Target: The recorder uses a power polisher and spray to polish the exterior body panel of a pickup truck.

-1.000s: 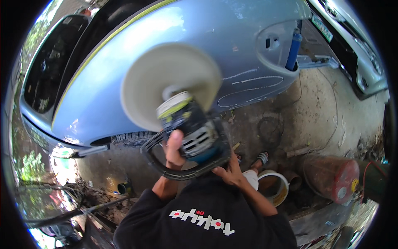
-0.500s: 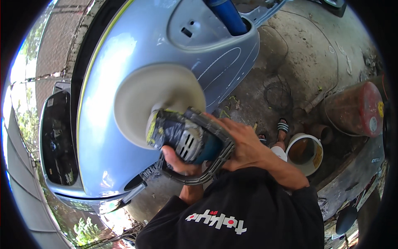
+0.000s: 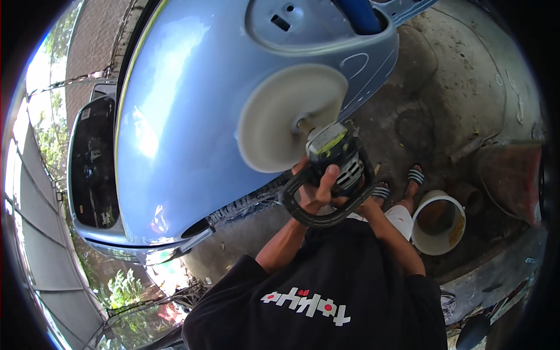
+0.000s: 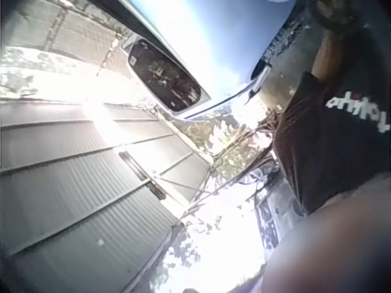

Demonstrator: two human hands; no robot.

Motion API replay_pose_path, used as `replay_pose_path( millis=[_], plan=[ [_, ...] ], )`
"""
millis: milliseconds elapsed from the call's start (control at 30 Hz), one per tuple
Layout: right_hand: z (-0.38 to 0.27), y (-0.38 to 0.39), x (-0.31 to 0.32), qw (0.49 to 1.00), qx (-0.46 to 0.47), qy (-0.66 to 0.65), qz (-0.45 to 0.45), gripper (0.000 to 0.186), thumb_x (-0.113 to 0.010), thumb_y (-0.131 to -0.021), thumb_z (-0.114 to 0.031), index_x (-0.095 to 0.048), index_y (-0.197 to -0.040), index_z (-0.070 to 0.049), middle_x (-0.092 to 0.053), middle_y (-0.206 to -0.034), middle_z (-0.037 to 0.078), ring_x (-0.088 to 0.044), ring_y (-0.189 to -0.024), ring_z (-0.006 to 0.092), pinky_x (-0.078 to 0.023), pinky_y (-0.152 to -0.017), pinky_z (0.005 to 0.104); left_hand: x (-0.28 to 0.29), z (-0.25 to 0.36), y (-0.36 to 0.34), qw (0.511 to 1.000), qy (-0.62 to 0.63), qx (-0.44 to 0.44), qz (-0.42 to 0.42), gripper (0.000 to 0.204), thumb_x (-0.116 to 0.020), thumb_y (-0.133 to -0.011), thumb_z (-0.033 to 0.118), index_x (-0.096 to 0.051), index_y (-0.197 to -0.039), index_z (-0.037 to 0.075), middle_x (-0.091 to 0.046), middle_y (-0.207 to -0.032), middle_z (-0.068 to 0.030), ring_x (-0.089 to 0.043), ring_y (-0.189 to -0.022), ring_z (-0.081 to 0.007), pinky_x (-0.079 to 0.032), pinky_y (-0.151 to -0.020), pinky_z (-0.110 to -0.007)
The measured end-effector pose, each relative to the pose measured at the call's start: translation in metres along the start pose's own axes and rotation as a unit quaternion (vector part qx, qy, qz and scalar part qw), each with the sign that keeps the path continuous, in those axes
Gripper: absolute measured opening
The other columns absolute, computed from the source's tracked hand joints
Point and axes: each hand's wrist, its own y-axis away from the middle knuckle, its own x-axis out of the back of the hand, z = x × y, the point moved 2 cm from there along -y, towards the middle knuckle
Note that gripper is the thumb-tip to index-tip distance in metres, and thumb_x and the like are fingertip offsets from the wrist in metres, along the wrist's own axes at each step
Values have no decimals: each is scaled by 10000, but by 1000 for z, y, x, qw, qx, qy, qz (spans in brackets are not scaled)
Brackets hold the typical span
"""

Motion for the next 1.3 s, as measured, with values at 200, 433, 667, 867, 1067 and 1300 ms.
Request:
replay_pose_path(
  millis=[200,433,667,867,1067,1300],
  plan=[
    [22,-6,-80,986,128,63,-88,932,-952,-670,-359,-526,-1429,-27,-711,-1217,138,-707,-1102,260,-582,-928,412,87,-7,52,996,34,-18,81,700,-682,-855,411,-574,-1353,-69,-683,-1233,-185,-680,-1073,-281,-540,-981,-406],
    [-7,-6,-101,946,213,227,-96,1025,-877,-671,-589,-510,-1441,-19,-632,-1345,195,-674,-1150,396,-574,-938,483,117,-22,99,976,129,56,168,900,-591,-860,692,-549,-1392,-33,-638,-1304,-167,-632,-1182,-297,-540,-990,-418],
    [-32,2,-62,930,176,302,-116,1060,-851,-673,-634,-480,-1471,-43,-624,-1362,184,-668,-1153,391,-573,-923,489,76,-23,95,915,333,120,193,842,-606,-871,650,-549,-1393,-8,-640,-1283,-148,-621,-1172,-272,-520,-1003,-403],
    [-79,6,-23,932,149,314,-102,1065,-852,-668,-644,-489,-1464,-36,-639,-1322,190,-693,-1089,378,-575,-880,468,23,13,58,966,212,81,120,774,-521,-936,643,-548,-1370,3,-641,-1232,-139,-624,-1097,-255,-493,-963,-387],
    [-111,7,8,967,79,231,-68,1058,-909,-619,-589,-534,-1409,5,-651,-1297,200,-704,-1061,345,-563,-894,441,-11,36,25,974,207,71,51,626,-533,-995,500,-552,-1357,-11,-642,-1234,-139,-618,-1118,-240,-490,-980,-379],
    [-130,6,14,997,-19,69,-24,1145,-979,-560,-502,-501,-1446,42,-608,-1370,209,-585,-1297,336,-463,-1099,435,-22,59,2,994,99,17,52,624,-565,-1020,469,-528,-1372,-45,-622,-1267,-144,-598,-1147,-246,-467,-1012,-398]
  ],
)
